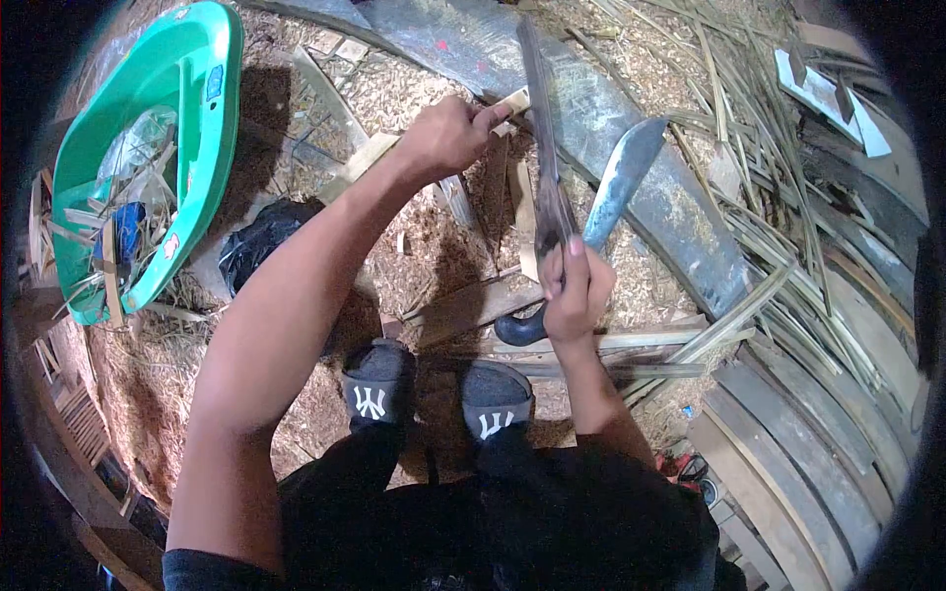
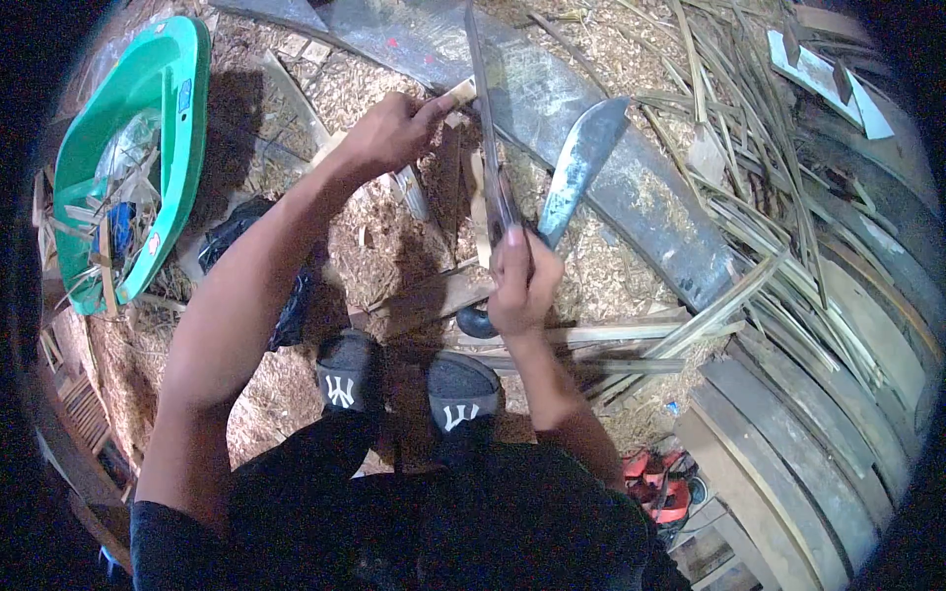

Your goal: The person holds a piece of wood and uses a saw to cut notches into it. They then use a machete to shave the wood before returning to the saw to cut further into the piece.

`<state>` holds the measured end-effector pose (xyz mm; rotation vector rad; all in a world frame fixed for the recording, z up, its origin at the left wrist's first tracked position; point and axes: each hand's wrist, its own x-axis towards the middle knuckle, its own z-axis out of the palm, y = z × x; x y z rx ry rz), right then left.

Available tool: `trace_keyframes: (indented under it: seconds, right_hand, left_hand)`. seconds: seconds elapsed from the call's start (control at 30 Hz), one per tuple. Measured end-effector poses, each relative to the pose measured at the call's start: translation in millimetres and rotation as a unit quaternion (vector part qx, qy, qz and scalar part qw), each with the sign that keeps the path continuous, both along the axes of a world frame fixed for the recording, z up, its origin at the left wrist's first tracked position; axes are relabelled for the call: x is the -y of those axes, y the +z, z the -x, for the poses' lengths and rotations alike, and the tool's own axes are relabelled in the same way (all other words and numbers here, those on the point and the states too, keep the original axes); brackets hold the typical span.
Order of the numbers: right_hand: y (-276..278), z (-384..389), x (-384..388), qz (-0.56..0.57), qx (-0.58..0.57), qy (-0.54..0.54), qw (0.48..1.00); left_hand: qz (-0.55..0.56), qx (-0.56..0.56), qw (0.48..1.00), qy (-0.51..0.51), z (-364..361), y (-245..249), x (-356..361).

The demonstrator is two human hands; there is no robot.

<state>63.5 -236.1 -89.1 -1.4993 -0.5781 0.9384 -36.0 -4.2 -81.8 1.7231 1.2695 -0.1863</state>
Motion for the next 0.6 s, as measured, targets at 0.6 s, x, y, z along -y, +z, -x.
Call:
trace_keyframes:
  seconds: [0.6]
  right_hand:
    - [26,-35,3,0.063,0.025,0.023,0.997]
  left_hand:
    - [-0.1,0.052,0.993,-0.035,6,-23,1]
